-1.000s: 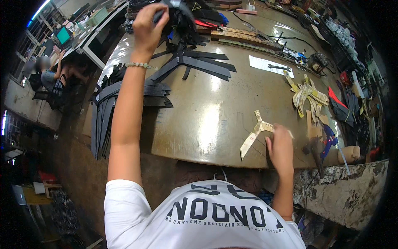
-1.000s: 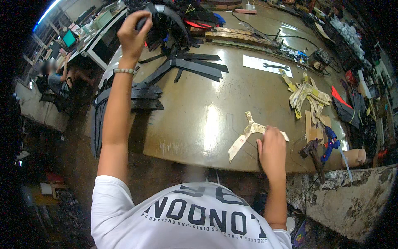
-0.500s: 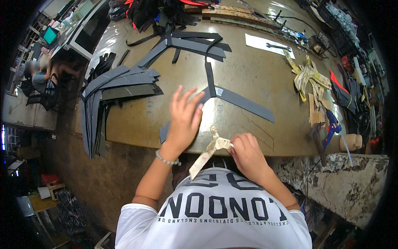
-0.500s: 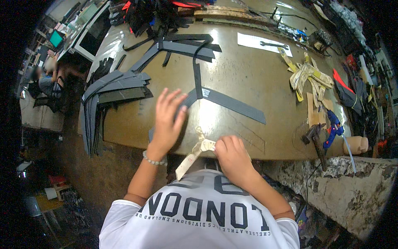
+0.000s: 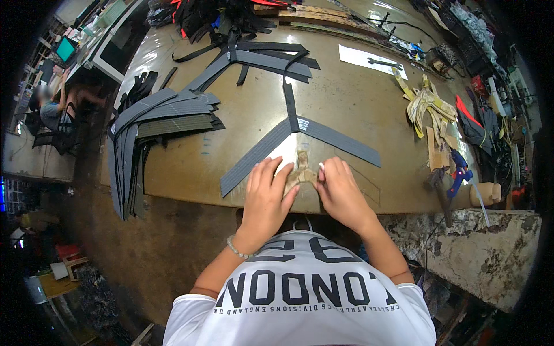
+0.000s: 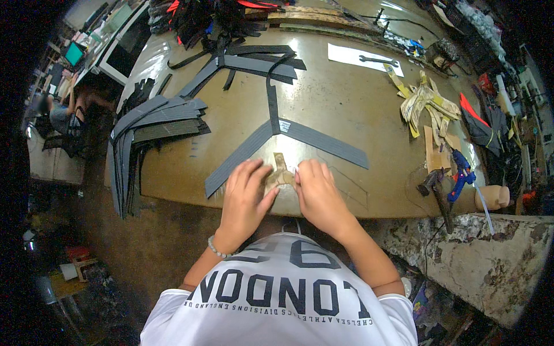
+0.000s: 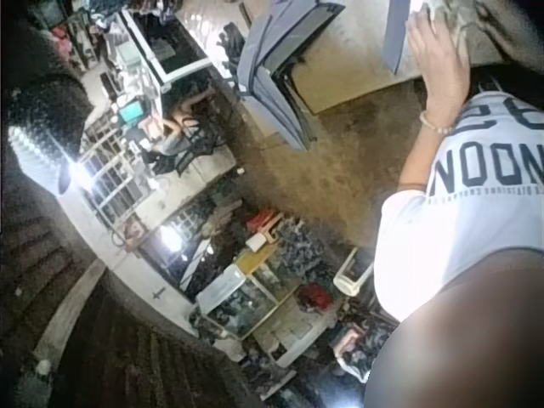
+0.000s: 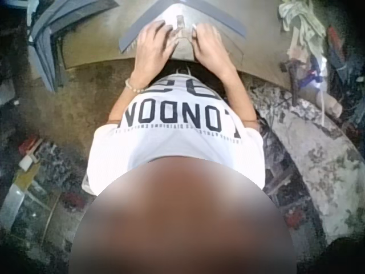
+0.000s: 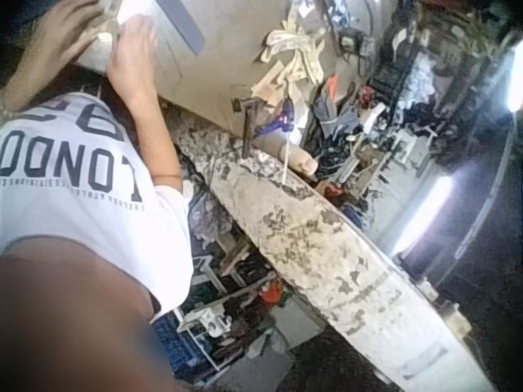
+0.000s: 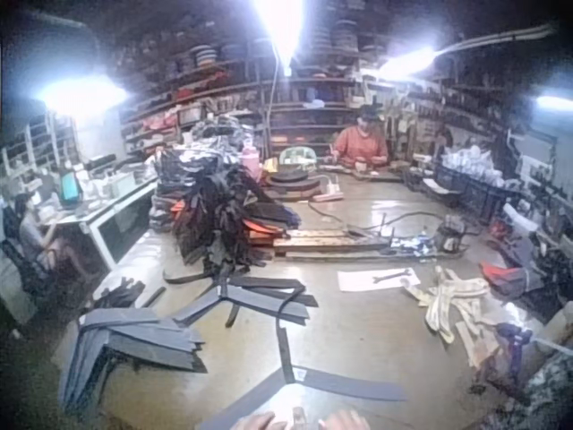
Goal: The person assembles small fabric pieces by hand, using a template and rubber bands to align and bundle them. They repeatedly place fabric strips onto a template, secure them with rubber bands, and organize the assembled pieces on the table.
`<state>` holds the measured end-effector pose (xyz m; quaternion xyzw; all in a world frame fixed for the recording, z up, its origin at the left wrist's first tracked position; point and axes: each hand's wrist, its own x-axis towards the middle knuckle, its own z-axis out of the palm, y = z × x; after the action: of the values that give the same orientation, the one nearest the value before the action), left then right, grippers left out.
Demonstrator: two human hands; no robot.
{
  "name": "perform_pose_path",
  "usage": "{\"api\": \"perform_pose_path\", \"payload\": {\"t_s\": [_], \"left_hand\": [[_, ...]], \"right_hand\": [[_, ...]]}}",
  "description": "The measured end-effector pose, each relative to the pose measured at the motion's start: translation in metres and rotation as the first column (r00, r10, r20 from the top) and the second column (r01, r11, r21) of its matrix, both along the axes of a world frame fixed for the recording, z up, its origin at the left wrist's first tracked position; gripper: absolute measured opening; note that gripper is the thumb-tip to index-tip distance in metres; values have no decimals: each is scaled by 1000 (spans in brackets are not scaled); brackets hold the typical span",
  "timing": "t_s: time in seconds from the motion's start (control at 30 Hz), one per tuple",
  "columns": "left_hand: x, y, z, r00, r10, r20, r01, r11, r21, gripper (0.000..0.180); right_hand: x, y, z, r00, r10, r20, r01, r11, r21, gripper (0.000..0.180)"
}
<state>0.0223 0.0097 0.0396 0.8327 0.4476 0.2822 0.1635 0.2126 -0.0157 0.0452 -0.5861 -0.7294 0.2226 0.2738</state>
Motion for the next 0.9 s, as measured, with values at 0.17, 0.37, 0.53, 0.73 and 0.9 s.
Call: {"api": "perform_pose_path", "payload": {"t_s": [0.17, 0.37, 0.53, 0.73, 0.9], "left_hand": [[6, 21, -10, 991, 95, 90, -101, 993, 59, 40], [17, 46, -24, 978, 153, -143, -131, 980, 152, 36], [6, 46, -24, 989, 93, -112, -83, 992, 95, 35], [-2, 40, -22, 998, 26, -65, -19, 995, 98, 35], [-1, 42, -24, 999, 34, -26, -31, 995, 90, 35]], "right_hand": [[3, 44, -7, 999, -44, 19, 39, 980, 195, 20], [11, 81, -14, 1000, -9, -19, 12, 988, 156, 22], [14, 61, -15, 1000, -5, 1, 4, 985, 174, 19], [8, 38, -19, 999, -24, -22, 29, 962, 273, 18], [6, 36, -24, 996, -76, -39, 84, 958, 273, 18]]}}
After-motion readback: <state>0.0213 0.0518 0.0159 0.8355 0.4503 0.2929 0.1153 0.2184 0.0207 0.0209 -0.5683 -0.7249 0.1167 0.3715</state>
